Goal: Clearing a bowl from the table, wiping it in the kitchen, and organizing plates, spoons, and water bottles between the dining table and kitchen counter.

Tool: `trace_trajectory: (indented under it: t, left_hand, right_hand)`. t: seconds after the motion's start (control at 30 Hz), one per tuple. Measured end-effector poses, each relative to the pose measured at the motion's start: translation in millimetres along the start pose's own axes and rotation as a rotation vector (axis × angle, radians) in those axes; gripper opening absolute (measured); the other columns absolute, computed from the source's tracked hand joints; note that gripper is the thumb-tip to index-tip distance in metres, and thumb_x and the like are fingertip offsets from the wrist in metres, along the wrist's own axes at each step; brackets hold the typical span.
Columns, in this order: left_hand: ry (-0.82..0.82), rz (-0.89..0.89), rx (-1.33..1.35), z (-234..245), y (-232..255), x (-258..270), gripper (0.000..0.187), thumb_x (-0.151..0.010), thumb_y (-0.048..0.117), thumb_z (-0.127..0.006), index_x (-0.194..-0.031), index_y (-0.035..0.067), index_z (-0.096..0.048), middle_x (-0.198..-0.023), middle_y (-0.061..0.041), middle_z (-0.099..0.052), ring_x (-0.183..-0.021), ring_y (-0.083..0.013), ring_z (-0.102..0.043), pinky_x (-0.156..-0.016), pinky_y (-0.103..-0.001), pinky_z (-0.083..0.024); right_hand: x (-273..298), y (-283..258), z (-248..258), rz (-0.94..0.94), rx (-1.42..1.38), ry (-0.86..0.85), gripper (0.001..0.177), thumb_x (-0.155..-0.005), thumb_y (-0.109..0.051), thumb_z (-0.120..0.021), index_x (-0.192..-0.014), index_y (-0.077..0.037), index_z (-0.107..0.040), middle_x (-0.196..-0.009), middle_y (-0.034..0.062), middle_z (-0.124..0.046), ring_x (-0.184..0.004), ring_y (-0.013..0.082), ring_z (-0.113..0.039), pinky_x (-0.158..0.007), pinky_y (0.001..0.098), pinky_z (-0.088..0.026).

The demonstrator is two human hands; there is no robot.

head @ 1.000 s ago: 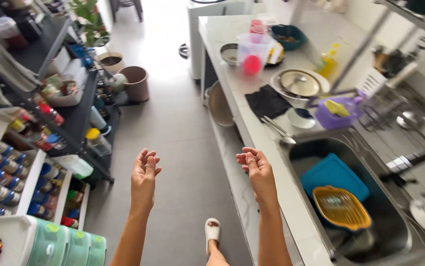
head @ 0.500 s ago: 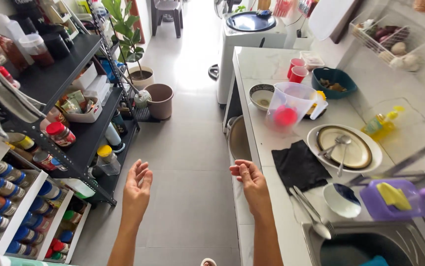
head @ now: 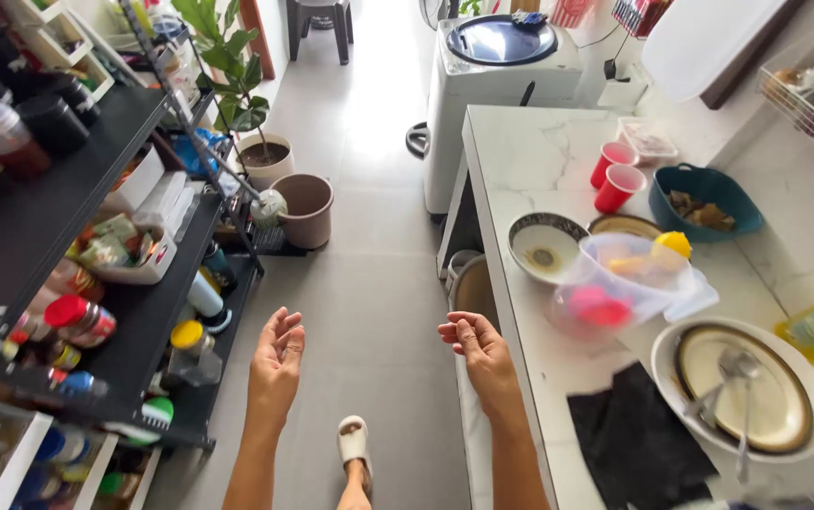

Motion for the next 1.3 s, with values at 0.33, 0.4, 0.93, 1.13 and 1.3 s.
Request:
trace_trajectory:
  t: [0.33,0.4,0.93,1.13,1.3]
  left_hand:
    - [-0.140,-0.064,0.063,-57,-6,-259,0.057,-0.099,0.024,-0.061,-0.149,0.002,-0.046,-0.137,-0.007,-0.063,-0.121,-0.0104,-0.060,-0.100,-0.025,-0.047]
    - [-0.142,-0.031,0.023,-70,12,-293,0.057,-0.100,0.026,-0.060,-0.151,0.004,-0.046,-0.135,-0.005,-0.066,-0.116,-0.0110,-0.061,-0.098,-0.025,-0.049]
    - [-0.102,-0.016,0.048,-169,-34,-602,0.060,-0.100,0.027,-0.061,-0.152,0.003,-0.044,-0.138,-0.005,-0.063,-0.121,-0.0120,-0.060,-0.100,-0.025,-0.049]
    - [-0.027,-0.064,0.057,-204,-28,-730,0.059,-0.098,0.025,-0.063,-0.150,0.001,-0.045,-0.138,-0.008,-0.064,-0.123,-0.0144,-0.060,-0.103,-0.026,-0.048]
    - [0.006,-0.072,0.132,-212,-61,-812,0.061,-0.098,0.023,-0.063,-0.151,0.000,-0.043,-0.141,-0.010,-0.059,-0.125,-0.0160,-0.058,-0.103,-0.028,-0.048]
  right_hand:
    - [-221,-11,-36,0.059,-0.086,0.098,0.030,-0.104,-0.025,-0.053,-0.119,-0.005,-0.069,-0.103,0.0073,-0.077,-0.096,0.0149,-0.069,-0.085,0.0286,-0.050]
    - [-249,-35,-51,0.052,-0.077,0.128,0.031,-0.105,-0.025,-0.050,-0.120,-0.005,-0.068,-0.104,0.0068,-0.076,-0.097,0.0147,-0.070,-0.087,0.0284,-0.051]
    - [-609,-37,-79,0.068,-0.019,0.075,0.031,-0.106,-0.026,-0.050,-0.120,-0.005,-0.068,-0.105,0.0069,-0.077,-0.099,0.0157,-0.070,-0.088,0.0299,-0.053]
    - [-768,-55,-118,0.090,-0.026,-0.054,0.030,-0.105,-0.026,-0.051,-0.120,-0.005,-0.067,-0.105,0.0066,-0.076,-0.099,0.0157,-0.070,-0.088,0.0305,-0.053]
    - [-865,-49,-152,0.061,0.005,-0.136,0.031,-0.106,-0.026,-0.051,-0.120,-0.003,-0.068,-0.105,0.0080,-0.077,-0.099,0.0162,-0.070,-0.088,0.0307,-0.052]
Point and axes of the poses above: each hand's wrist, its own x-axis away from the middle knuckle, its own z-axis out of the back of the hand, y = z × x, the point moved 10 cm from there along -x, towards the middle knuckle
